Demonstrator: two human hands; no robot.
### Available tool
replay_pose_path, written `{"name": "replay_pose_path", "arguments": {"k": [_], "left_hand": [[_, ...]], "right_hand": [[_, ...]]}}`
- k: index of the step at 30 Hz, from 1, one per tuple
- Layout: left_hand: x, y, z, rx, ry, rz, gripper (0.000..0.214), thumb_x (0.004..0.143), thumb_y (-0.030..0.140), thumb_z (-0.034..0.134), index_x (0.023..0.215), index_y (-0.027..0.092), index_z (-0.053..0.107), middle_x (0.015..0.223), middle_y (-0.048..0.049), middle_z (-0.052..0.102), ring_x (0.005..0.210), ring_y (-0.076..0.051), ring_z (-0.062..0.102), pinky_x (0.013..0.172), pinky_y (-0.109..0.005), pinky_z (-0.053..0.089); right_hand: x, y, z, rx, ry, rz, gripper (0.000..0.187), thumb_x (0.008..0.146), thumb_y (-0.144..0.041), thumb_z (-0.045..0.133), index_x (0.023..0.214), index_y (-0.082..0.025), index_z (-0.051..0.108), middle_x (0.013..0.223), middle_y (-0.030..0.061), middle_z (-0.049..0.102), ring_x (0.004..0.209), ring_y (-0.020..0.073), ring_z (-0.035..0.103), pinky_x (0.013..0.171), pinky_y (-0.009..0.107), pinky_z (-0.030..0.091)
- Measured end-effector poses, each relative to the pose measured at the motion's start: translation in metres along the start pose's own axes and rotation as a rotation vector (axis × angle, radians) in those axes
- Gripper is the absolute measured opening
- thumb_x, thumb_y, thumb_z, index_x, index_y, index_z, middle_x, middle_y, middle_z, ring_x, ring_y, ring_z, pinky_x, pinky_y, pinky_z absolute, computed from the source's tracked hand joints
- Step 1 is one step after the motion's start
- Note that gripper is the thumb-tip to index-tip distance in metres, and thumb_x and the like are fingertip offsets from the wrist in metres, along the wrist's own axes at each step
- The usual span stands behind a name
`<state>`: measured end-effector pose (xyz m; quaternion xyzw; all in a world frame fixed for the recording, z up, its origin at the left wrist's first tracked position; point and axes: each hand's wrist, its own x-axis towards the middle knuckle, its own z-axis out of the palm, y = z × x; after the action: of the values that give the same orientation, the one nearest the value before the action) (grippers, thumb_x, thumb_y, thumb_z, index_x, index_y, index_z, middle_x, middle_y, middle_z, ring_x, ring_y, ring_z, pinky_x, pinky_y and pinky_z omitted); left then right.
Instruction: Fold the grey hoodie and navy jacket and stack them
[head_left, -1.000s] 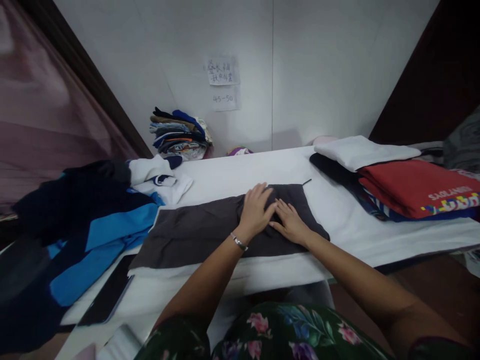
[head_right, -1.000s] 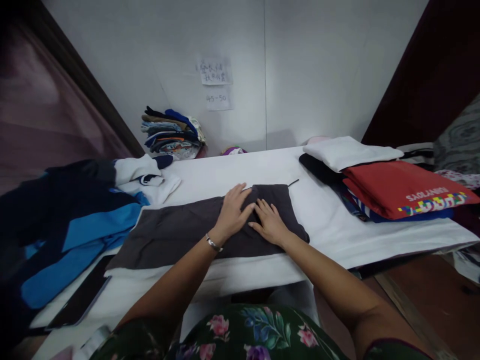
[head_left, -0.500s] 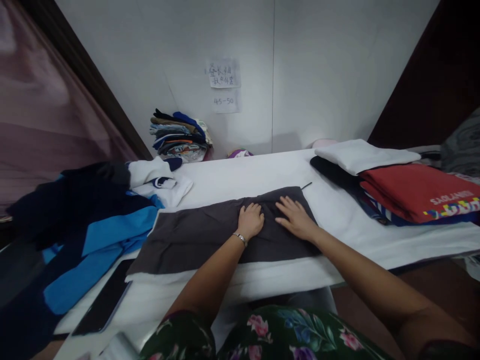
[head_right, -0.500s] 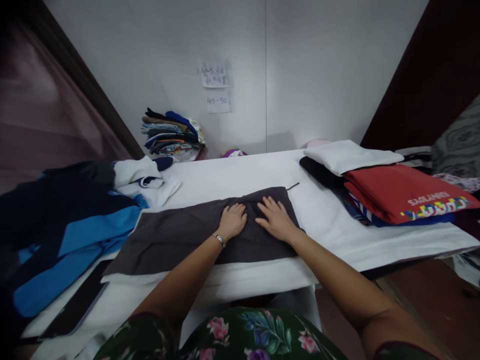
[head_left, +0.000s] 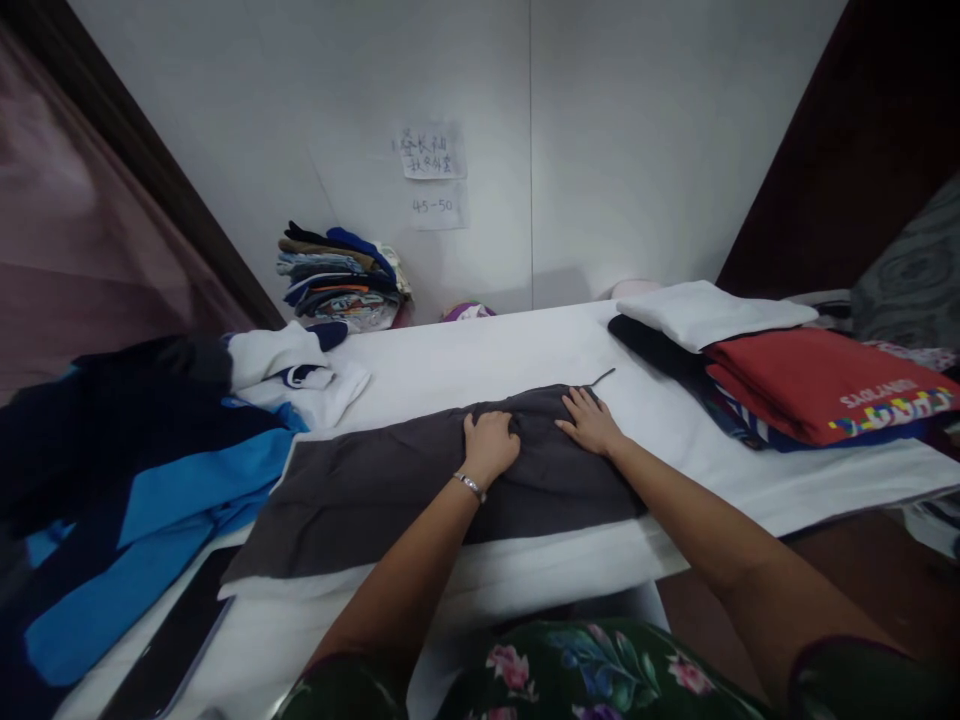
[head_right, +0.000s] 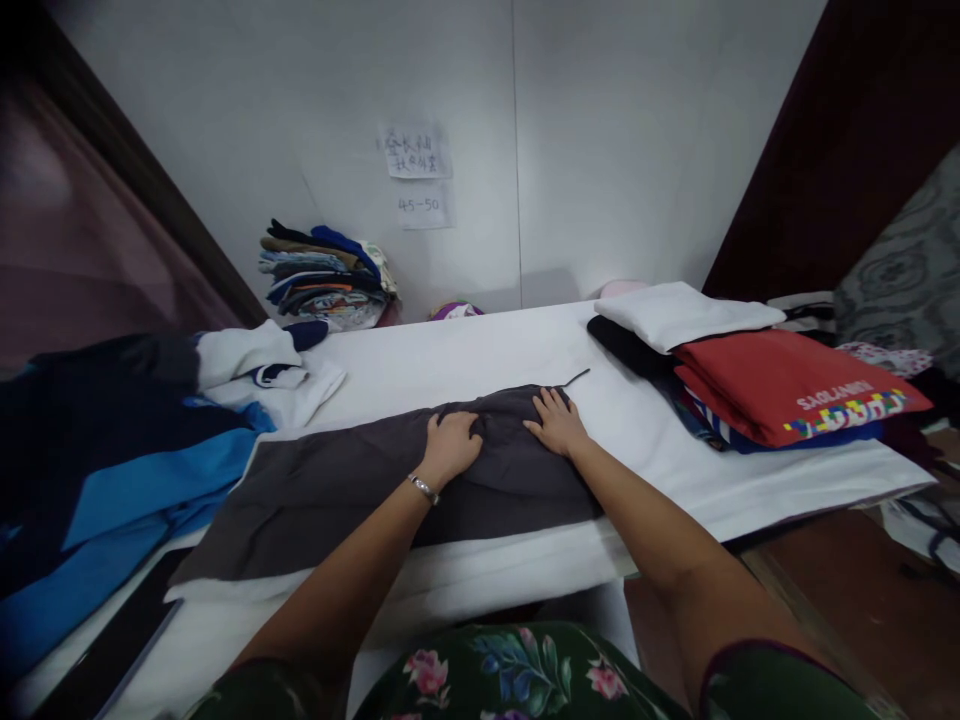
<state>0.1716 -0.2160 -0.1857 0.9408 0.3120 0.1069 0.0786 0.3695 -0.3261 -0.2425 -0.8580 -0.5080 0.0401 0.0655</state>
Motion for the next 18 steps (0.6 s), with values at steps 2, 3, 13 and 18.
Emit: {"name": "replay_pose_path", "arguments": {"k": [2,3,13,18], "left_hand": [[0.009,0.008,-0.001,0.040,0.081,0.055,0.039,0.090,0.035,0.042,0.124,0.021,0.056,0.137,-0.0082,0.053,0.130,-0.026,0.041,0.113,-0.054,0.015],[0.013,0.011,0.001,0.058,0.093,0.098,0.044,0.091,0.041,0.040,0.129,0.021,0.053,0.142,-0.0089,0.048,0.134,-0.027,0.036,0.114,-0.053,0.014],[0.017,0.005,0.045,0.141,-0.115,0.172,0.071,0.088,0.058,0.037,0.143,0.013,0.038,0.150,-0.0156,0.036,0.139,-0.032,0.027,0.113,-0.052,0.017],[0.012,0.005,0.041,0.076,0.003,0.180,0.060,0.089,0.050,0.044,0.136,0.014,0.045,0.140,-0.0136,0.049,0.132,-0.029,0.038,0.112,-0.050,0.021]], "right_hand": [[0.000,-0.001,0.000,0.003,0.009,-0.007,0.068,0.093,-0.059,0.029,0.148,-0.019,0.030,0.158,0.0092,0.017,0.145,0.0270,0.009,0.113,0.052,0.015],[0.000,-0.001,0.001,0.009,0.013,-0.010,0.068,0.093,-0.059,0.030,0.148,-0.019,0.031,0.158,0.0094,0.017,0.145,0.0272,0.009,0.113,0.052,0.015],[0.024,0.044,-0.025,0.274,0.125,0.225,0.046,0.096,-0.038,0.028,0.125,-0.022,0.061,0.132,0.0040,0.059,0.122,0.0193,0.052,0.099,0.028,0.040],[0.061,0.078,-0.038,0.180,0.061,0.412,0.044,0.091,-0.039,0.041,0.110,-0.011,0.068,0.113,0.0162,0.068,0.105,0.0274,0.062,0.082,0.032,0.047]]}}
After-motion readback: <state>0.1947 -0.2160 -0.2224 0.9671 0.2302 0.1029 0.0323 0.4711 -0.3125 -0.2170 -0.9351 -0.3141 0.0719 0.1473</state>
